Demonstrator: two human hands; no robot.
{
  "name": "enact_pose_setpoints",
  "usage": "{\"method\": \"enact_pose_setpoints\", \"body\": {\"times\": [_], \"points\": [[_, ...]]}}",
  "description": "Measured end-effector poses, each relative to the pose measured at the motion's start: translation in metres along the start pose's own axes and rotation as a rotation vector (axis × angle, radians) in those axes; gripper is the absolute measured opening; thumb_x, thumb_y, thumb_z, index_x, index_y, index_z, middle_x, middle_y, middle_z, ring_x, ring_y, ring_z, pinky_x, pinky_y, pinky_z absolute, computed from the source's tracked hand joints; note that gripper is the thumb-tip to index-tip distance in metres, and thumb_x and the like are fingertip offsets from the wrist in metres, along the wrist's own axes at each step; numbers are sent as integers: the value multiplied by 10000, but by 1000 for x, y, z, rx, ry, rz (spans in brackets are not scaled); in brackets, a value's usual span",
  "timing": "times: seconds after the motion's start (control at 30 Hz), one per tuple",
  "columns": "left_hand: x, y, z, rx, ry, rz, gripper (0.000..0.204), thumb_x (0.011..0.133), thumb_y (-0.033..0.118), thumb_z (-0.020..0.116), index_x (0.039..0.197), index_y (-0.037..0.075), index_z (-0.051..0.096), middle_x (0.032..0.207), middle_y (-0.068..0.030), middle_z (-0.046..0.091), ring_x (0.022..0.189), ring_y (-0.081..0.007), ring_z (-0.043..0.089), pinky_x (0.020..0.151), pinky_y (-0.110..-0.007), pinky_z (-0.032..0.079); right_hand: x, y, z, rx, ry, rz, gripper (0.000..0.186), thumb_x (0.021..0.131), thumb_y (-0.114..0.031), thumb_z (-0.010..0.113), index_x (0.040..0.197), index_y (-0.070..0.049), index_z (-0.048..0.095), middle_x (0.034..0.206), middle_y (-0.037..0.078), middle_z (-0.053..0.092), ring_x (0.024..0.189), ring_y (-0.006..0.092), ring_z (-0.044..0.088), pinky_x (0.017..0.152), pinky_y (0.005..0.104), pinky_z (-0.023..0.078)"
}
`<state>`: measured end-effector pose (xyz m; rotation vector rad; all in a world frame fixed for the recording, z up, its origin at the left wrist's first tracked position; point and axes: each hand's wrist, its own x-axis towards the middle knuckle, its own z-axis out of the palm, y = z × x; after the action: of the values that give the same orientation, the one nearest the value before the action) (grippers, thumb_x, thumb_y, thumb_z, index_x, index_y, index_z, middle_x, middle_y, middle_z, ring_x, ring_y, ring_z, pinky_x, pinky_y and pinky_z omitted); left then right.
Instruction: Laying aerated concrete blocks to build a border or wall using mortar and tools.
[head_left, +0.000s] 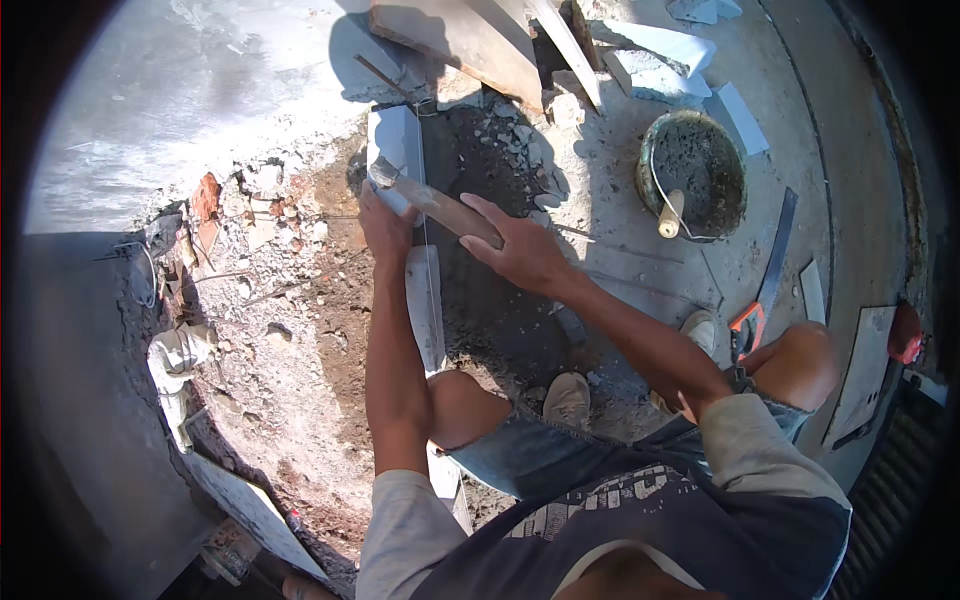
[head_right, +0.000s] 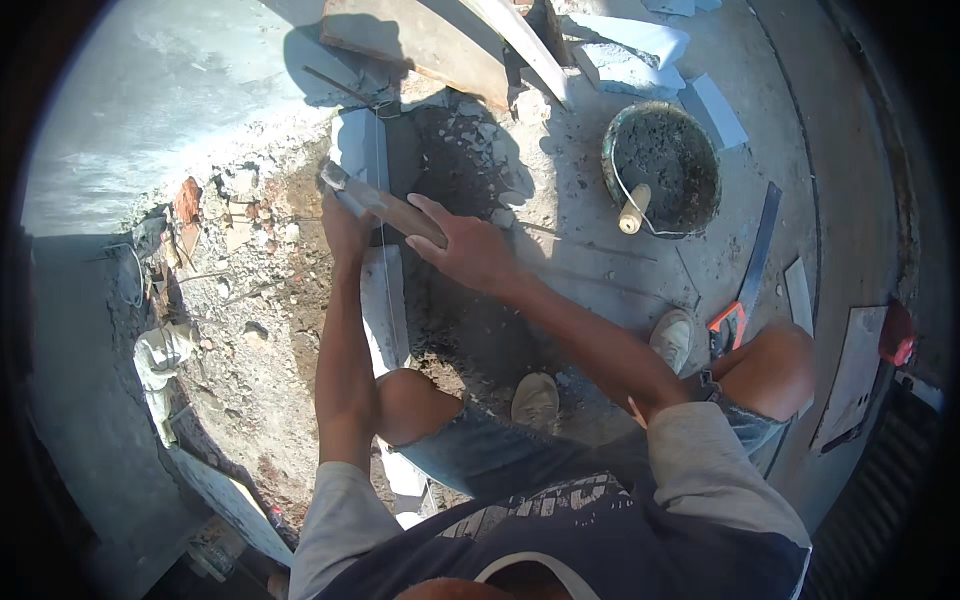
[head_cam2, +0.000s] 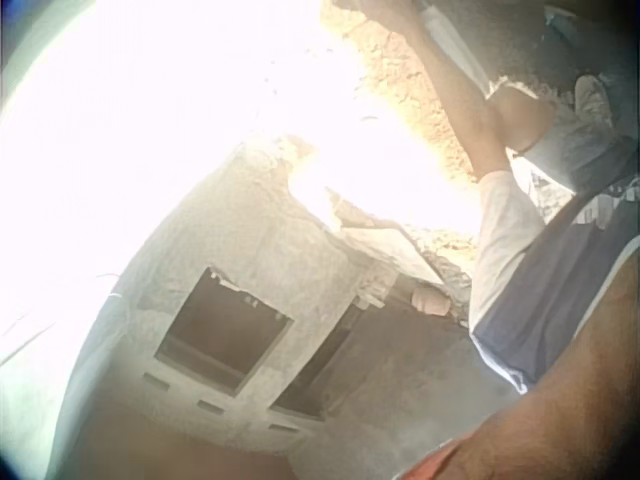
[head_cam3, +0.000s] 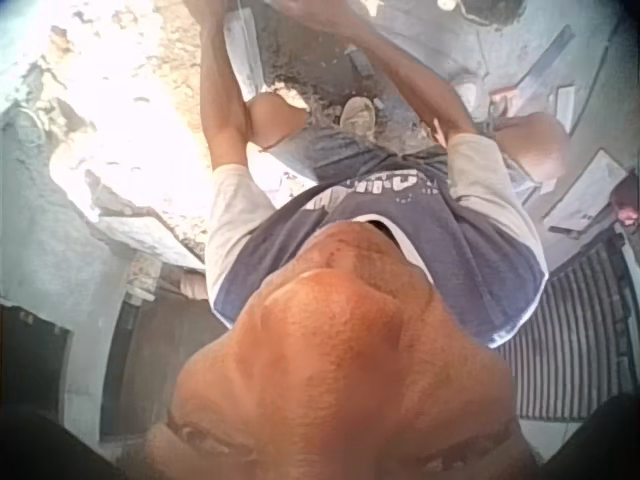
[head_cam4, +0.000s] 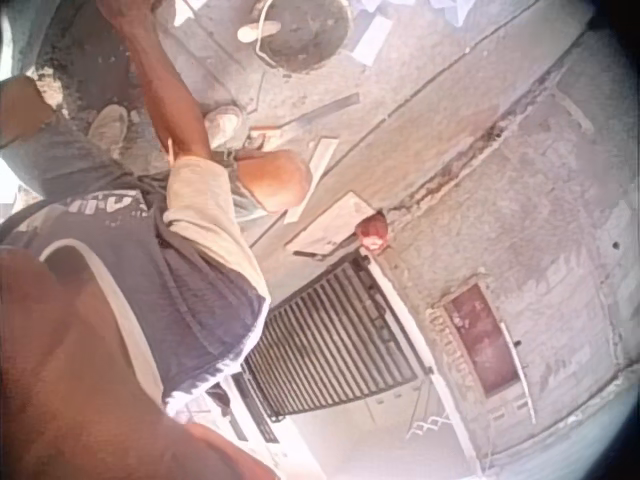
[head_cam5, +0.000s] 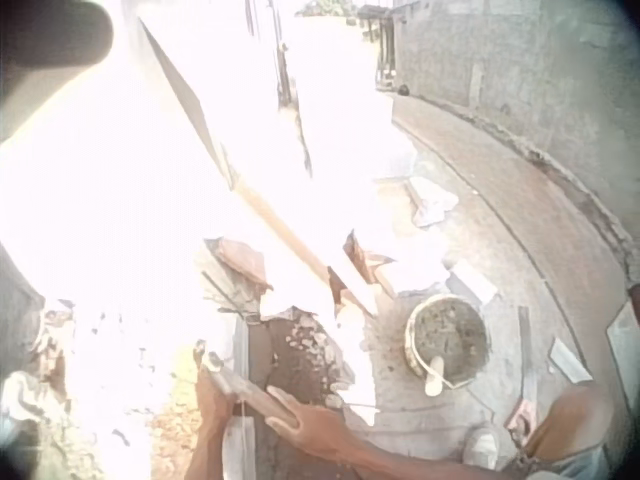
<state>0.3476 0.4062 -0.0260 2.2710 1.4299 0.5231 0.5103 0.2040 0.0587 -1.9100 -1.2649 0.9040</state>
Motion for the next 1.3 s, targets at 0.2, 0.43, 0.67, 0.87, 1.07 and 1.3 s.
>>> {"method": "enact_pose_setpoints", "body": {"times": [0.2,0.43,0.67,0.87,1.07,1.3], "points": [[5,27,-15,395,11,65,838,870,492,657,1430,-47,344,1421,-265,437,1329,-431,404,1127,-444,313,-157,77,51,310,200,375,646,843,-357,728,1376,-77,493,1087,225,679,980,364,690,819,418,531],[16,8,-4,-367,23,-81,610,1002,358,510,1421,-69,390,1358,-266,501,1199,-313,538,1031,-397,413,-167,130,39,315,177,536,627,844,-333,730,1358,-47,510,993,252,695,922,386,697,780,426,537],[39,-24,-4,-427,180,-413,533,947,382,618,1251,-54,595,1049,-194,692,899,-256,663,813,-380,511,-31,19,-22,188,162,-222,664,853,-313,726,1420,-100,454,1171,220,640,1029,376,657,821,430,536],[33,17,11,-363,171,-465,498,913,425,650,1103,-34,689,927,-194,712,858,-300,679,773,-389,503,68,-35,-48,60,313,-459,632,875,-323,705,1431,-160,453,989,183,653,860,383,666,765,427,541],[34,10,4,-284,230,-444,486,902,442,659,1071,-11,709,890,-205,712,836,-332,682,765,-410,505,119,5,-24,-305,-14,-178,597,908,-330,669,1444,-189,447,928,177,665,835,369,672,745,421,538],[34,29,8,-183,236,-507,527,861,518,665,1087,45,719,967,-199,717,924,-351,685,812,-432,515,100,6,-23,-74,335,-381,568,912,-408,630,1444,-318,451,800,96,627,715,309,666,655,443,543]]}}
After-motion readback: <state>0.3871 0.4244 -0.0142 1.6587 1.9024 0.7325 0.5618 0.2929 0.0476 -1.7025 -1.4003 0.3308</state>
